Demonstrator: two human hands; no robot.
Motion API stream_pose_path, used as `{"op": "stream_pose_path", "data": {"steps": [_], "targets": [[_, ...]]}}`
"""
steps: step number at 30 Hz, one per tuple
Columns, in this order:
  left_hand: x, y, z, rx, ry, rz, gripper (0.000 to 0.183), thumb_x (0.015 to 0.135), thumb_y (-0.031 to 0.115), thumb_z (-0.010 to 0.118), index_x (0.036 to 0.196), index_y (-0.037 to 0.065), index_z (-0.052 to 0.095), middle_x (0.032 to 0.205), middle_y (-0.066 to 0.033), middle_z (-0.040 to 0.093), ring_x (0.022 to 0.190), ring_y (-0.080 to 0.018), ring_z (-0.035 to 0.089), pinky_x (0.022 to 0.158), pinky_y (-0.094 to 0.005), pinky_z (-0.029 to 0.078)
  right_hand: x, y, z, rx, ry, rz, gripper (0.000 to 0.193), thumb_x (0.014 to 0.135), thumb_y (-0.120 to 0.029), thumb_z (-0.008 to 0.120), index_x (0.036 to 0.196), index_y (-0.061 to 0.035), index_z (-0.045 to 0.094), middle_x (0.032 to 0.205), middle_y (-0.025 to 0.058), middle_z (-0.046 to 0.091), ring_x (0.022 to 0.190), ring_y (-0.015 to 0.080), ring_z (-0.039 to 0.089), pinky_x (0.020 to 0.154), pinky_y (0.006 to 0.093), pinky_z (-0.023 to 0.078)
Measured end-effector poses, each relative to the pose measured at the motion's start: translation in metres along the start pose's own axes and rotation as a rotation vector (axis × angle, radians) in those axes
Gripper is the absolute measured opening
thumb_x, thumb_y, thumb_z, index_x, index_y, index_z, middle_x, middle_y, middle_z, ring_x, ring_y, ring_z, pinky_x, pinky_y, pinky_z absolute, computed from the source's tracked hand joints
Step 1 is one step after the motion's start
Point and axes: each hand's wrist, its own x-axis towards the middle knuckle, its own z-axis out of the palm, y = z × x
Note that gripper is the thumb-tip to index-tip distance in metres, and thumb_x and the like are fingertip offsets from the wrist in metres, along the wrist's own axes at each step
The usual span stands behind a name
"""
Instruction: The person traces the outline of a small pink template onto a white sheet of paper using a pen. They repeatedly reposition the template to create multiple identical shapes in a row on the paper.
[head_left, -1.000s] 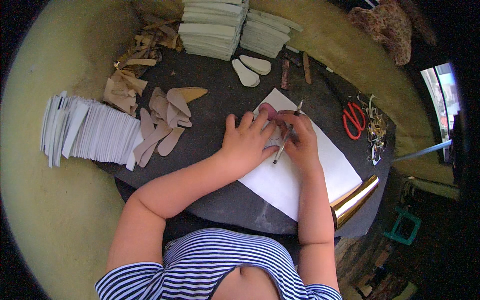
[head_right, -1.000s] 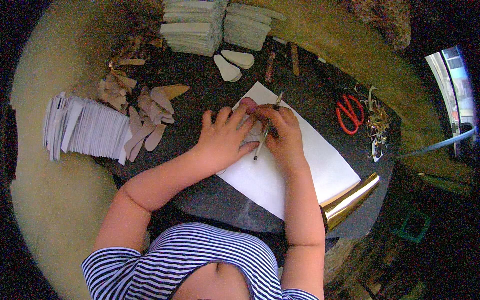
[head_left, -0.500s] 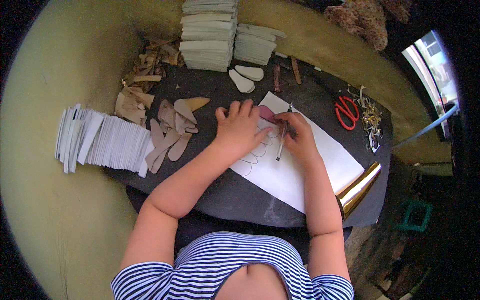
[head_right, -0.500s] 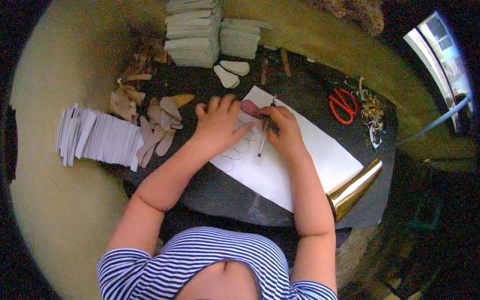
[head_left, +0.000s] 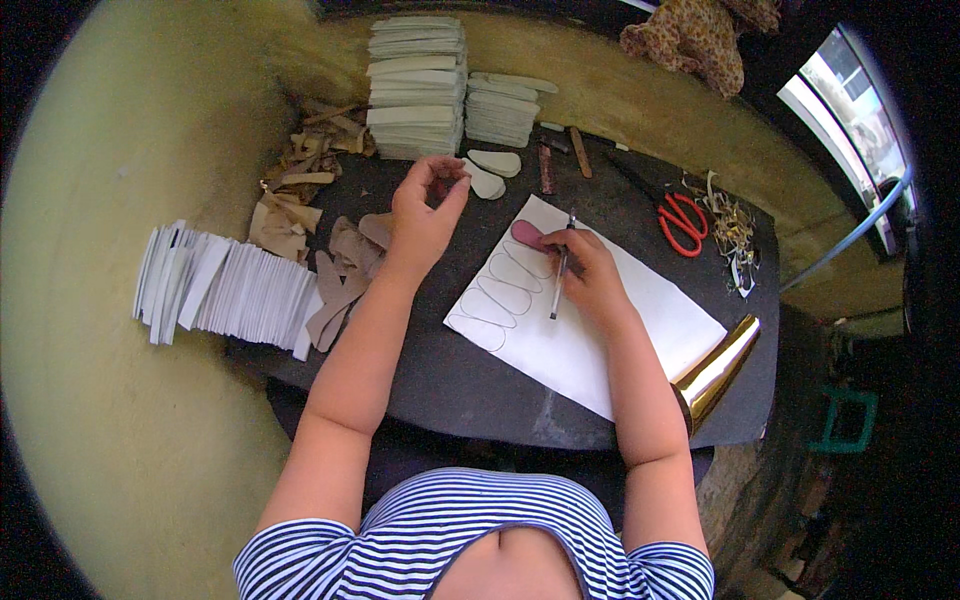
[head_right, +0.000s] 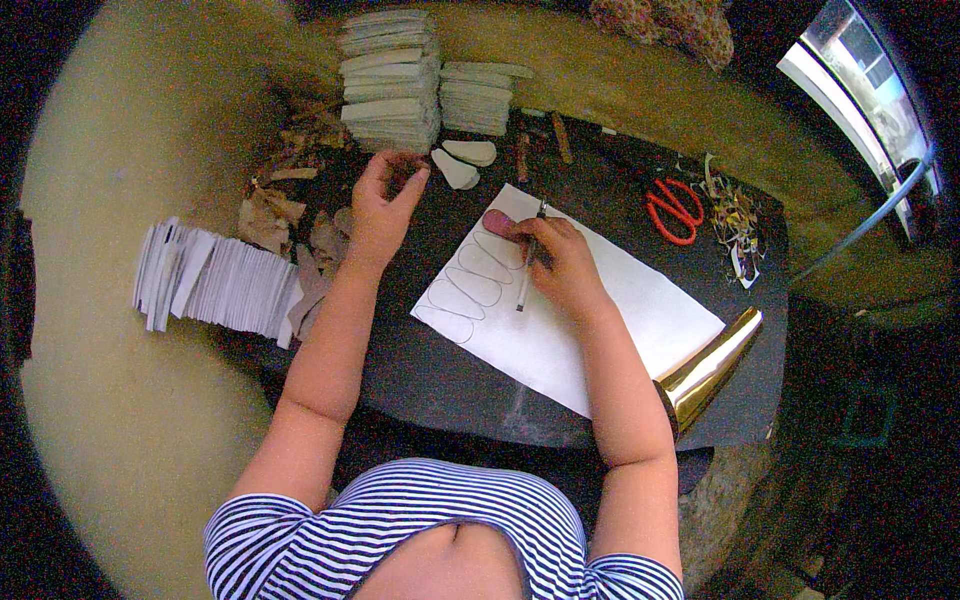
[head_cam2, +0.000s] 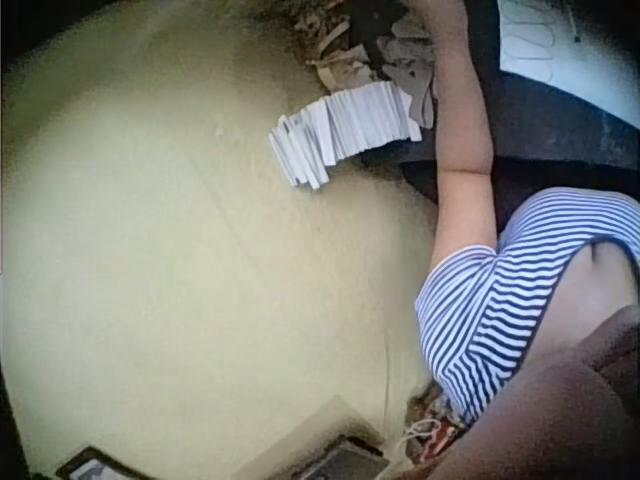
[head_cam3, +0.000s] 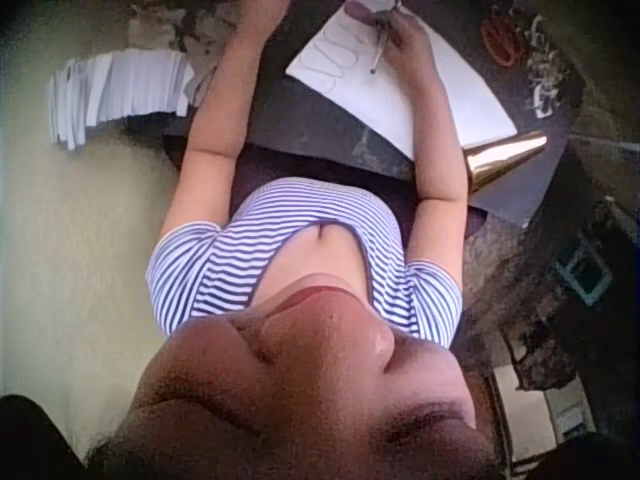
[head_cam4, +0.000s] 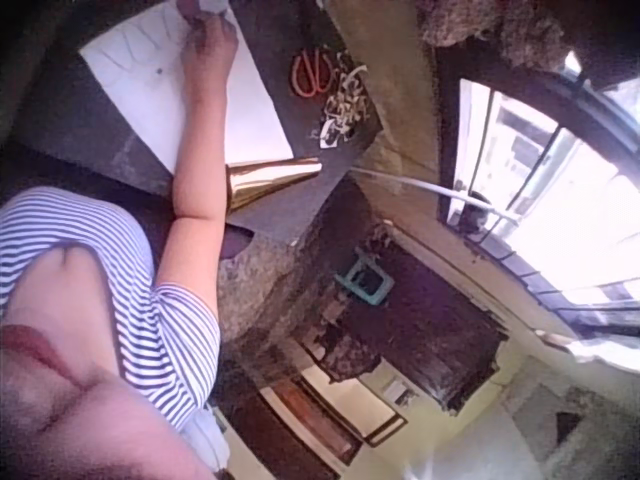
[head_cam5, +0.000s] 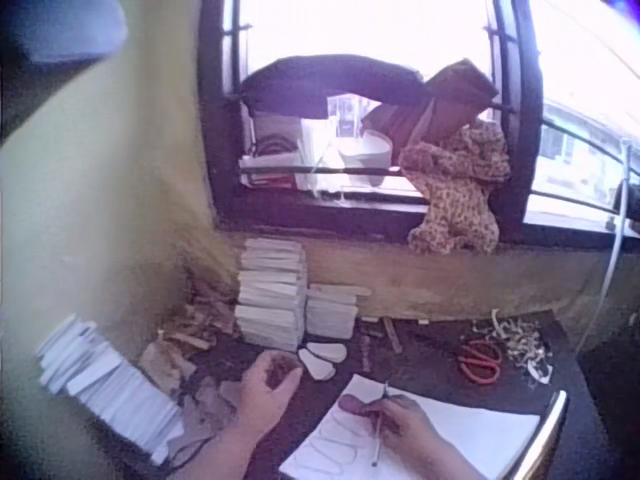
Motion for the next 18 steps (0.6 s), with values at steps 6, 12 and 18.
{"op": "stream_pose_path", "data": {"steps": [6, 12, 18], "targets": [[0.003, 0.002, -0.004, -0.465, -0.039, -0.348, 0.016, 0.085, 0.013, 0.066, 0.099, 0.01, 0.059, 0.092, 0.0006, 0.064, 0.081, -0.0056, 0.055, 0.066, -0.021, 0.039, 0.0, -0.001, -0.001, -0.028, -0.022, 0.016, 0.027, 0.077, 0.003, 0.06, 0.102, -0.0048, 0.063, 0.096, 0.0135, 0.062, 0.095, 0.0295, 0.059, 0.084, 0.0353, 0.046], [0.006, -0.001, -0.003, -0.525, -0.077, -0.345, 0.013, 0.086, 0.012, 0.065, 0.096, 0.007, 0.059, 0.089, -0.0004, 0.063, 0.081, -0.0059, 0.055, 0.066, -0.0216, 0.04, -0.002, 0.008, 0.001, -0.065, 0.0, 0.0, 0.027, 0.077, 0.004, 0.059, 0.102, -0.0046, 0.062, 0.096, 0.0133, 0.063, 0.095, 0.0292, 0.059, 0.084, 0.0352, 0.046], [0.005, -0.001, -0.003, -0.227, -0.098, -0.182, 0.015, 0.09, 0.016, 0.062, 0.096, 0.003, 0.059, 0.088, -0.0058, 0.065, 0.08, -0.012, 0.061, 0.07, -0.0262, 0.048, 0.0, 0.002, -0.001, -0.016, -0.026, -0.002, 0.026, 0.078, 0.003, 0.06, 0.103, -0.0044, 0.062, 0.096, 0.0136, 0.063, 0.098, 0.0292, 0.058, 0.086, 0.0354, 0.046]]}}
